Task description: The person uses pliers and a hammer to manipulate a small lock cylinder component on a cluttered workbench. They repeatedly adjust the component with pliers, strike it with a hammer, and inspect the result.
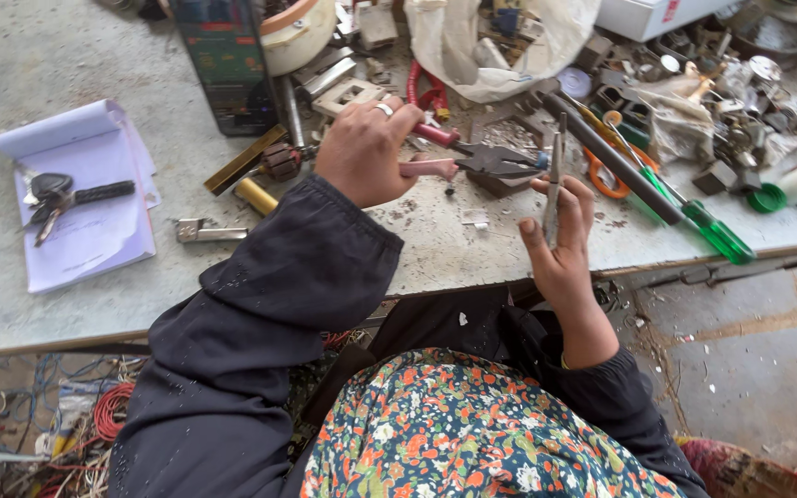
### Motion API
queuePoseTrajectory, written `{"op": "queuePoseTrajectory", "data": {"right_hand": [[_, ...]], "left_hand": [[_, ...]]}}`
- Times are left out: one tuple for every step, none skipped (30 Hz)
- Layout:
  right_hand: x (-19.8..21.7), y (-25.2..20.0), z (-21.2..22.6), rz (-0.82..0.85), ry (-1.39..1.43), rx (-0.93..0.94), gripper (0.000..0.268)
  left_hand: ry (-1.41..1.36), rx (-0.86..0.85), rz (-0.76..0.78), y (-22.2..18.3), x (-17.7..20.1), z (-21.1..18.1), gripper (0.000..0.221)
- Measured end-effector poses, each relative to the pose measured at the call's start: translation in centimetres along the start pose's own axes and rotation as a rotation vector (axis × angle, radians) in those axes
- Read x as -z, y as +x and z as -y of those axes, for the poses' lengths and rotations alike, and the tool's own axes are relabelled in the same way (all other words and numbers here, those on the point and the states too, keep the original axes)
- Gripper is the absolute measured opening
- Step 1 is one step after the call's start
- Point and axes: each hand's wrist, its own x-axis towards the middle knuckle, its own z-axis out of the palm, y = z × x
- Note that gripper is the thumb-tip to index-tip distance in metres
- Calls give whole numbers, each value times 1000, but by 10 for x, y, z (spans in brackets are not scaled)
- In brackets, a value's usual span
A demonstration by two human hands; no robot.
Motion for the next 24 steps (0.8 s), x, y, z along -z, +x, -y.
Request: {"op": "queuePoseTrajectory", "data": {"right_hand": [[1,-1,0,-12,-4,0,41],[1,-2,0,-23,-7,1,42],[1,-3,-1,-34,-9,2,43],[1,-3,-2,-39,-7,5,43],[1,-3,-2,-43,-4,9,43],[1,-3,-3,-45,0,15,43],[1,-4,-3,-42,-9,13,43],[1,-5,-4,-39,-17,12,44],[1,-5,-4,-36,-25,12,45],[2,-5,-4,-30,-20,11,45],[2,-5,-3,-25,-14,10,46],[3,-5,-3,-18,-9,9,47],[3,-5,-2,-12,-7,5,48],[4,-5,-2,-5,-5,0,48],[4,-4,-1,2,-3,-4,49],[4,-5,0,4,-16,0,49],[4,-5,1,6,-28,3,49],[4,-4,2,7,-41,7,49],[5,-4,3,4,-50,15,49],[5,-4,3,0,-60,24,48],[5,-4,4,-4,-71,33,48],[4,-4,4,-8,-79,42,47],[5,-4,4,-12,-87,52,47],[5,-3,4,-15,-95,62,46]], "left_hand": [[-14,-10,-16,0,-1,0,52],[-26,-19,-31,0,-1,0,54],[-38,-27,-46,0,-1,0,56],[-37,-15,-28,0,-1,0,55],[-35,-3,-9,1,0,0,55],[-31,12,8,1,0,0,54],[-38,28,16,1,0,-1,56],[-44,44,22,1,0,-1,58],[-50,60,29,1,0,-1,60],[-47,36,-11,1,0,-1,58],[-45,11,-52,0,0,0,57],[-43,-13,-92,0,-1,1,55],[-29,-18,-95,0,-2,2,56],[-15,-23,-97,0,-4,4,57],[-2,-28,-99,0,-5,5,58],[9,-37,-99,0,-7,7,54],[20,-47,-99,-1,-8,9,49],[30,-56,-100,-1,-9,10,45],[31,-63,-96,-1,-10,11,44],[31,-71,-92,0,-11,11,43],[32,-79,-89,0,-10,12,42],[36,-76,-93,0,-10,12,40],[41,-73,-98,-1,-9,12,38],[46,-70,-103,-1,-8,11,36]]}}
